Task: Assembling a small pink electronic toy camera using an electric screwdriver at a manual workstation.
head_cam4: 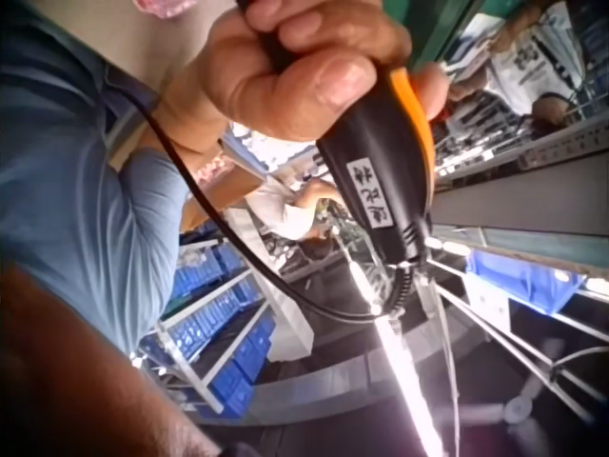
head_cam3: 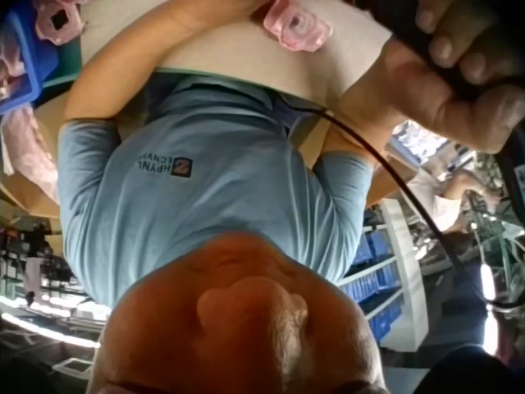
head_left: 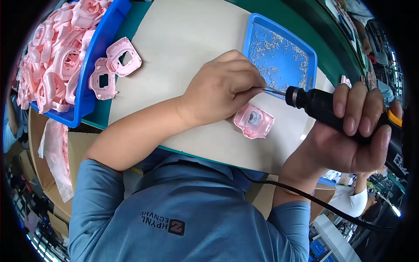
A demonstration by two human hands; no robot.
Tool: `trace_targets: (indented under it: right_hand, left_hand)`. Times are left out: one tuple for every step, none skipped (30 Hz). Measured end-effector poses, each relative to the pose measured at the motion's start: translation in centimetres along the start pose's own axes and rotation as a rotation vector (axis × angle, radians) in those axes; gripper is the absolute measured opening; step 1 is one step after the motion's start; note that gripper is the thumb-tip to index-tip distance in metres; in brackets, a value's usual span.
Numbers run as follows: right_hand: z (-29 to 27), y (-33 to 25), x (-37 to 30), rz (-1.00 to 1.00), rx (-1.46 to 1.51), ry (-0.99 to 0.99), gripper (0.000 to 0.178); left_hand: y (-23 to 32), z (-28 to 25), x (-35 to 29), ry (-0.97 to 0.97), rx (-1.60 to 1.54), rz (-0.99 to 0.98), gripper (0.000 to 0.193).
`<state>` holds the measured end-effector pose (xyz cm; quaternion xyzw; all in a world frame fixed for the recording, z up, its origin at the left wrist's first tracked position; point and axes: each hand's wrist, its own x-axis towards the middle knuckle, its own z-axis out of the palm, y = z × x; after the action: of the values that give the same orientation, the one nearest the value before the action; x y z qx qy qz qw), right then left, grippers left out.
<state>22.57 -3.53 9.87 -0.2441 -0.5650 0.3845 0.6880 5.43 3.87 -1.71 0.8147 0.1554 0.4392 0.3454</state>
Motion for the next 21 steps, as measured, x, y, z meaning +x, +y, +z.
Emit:
trace_targets:
  right_hand:
    - [0.2,-0.1,-0.2,-0.011,0.020,0.022,0.032]
    - [0.4,-0.2,-0.3,-0.017,0.033,0.034,0.032]
    - [0.6,-0.3,-0.4,-0.023,0.048,0.046,0.032]
    - [0.8,-0.4,-0.5,-0.028,0.063,0.058,0.032]
    - [0.9,-0.7,-0.5,-0.025,0.044,0.067,0.032]
    - [1.0,-0.8,-0.6,-0.024,0.031,0.075,0.031]
    - [1.1,-0.9,-0.5,-0.024,0.020,0.080,0.031]
    - [1.2,-1.0,-0.5,-0.025,0.009,0.085,0.030]
    - [1.2,-1.0,-0.5,-0.025,0.007,0.088,0.030]
    - [1.2,-1.0,-0.5,-0.026,0.004,0.089,0.030]
    - [1.2,-1.1,-0.6,-0.026,0.001,0.092,0.030]
    - [1.2,-1.1,-0.6,-0.030,-0.004,0.106,0.030]
    - [1.3,-1.1,-0.6,-0.033,-0.007,0.112,0.030]
    - [1.3,-1.1,-0.6,-0.035,-0.008,0.119,0.030]
    - [1.3,-1.2,-0.6,-0.042,-0.014,0.132,0.030]
    - [1.3,-1.2,-0.7,-0.045,-0.018,0.139,0.030]
    - [1.4,-1.2,-0.7,-0.049,-0.021,0.145,0.030]
    - [1.4,-1.2,-0.7,-0.053,-0.032,0.163,0.030]
    - [1.4,-1.3,-0.7,-0.055,-0.038,0.173,0.030]
    - [1.4,-1.3,-0.7,-0.056,-0.044,0.182,0.030]
    - [1.2,-1.4,-0.8,-0.049,-0.022,0.164,0.030]
  left_hand:
    - [0.2,-0.1,0.0,-0.001,-0.059,-0.021,0.017]
    - [0.3,-0.1,0.0,0.002,-0.060,-0.018,0.017]
    - [0.4,-0.2,-0.1,-0.006,-0.073,-0.032,0.016]
    - [0.5,-0.2,-0.1,-0.014,-0.086,-0.047,0.016]
    - [0.5,-0.3,-0.2,-0.011,-0.087,-0.045,0.016]
    - [0.6,-0.3,-0.4,-0.027,-0.118,-0.057,0.015]
    - [0.6,-0.3,-0.4,-0.044,-0.149,-0.070,0.014]
    - [0.7,-0.3,-0.4,-0.042,-0.150,-0.067,0.014]
    - [0.7,-0.2,-0.4,-0.042,-0.172,-0.071,0.014]
    - [0.8,-0.1,-0.4,-0.041,-0.193,-0.074,0.013]
    - [0.8,0.0,-0.3,-0.042,-0.197,-0.073,0.013]
    - [0.8,-0.1,-0.3,-0.043,-0.208,-0.065,0.013]
    - [0.8,-0.1,-0.3,-0.044,-0.218,-0.058,0.012]
    - [0.8,-0.1,-0.3,-0.044,-0.217,-0.058,0.012]
    - [0.7,-0.1,-0.3,-0.041,-0.230,-0.052,0.012]
    - [0.7,0.0,-0.4,-0.038,-0.243,-0.045,0.012]
    - [0.7,0.0,-0.4,-0.037,-0.243,-0.045,0.012]
    - [0.7,0.0,-0.4,-0.039,-0.246,-0.047,0.013]
    - [0.7,0.0,-0.5,-0.041,-0.249,-0.049,0.013]
    - [0.7,0.0,-0.5,-0.041,-0.250,-0.048,0.013]
    - [0.7,0.0,-0.6,-0.044,-0.245,-0.047,0.014]
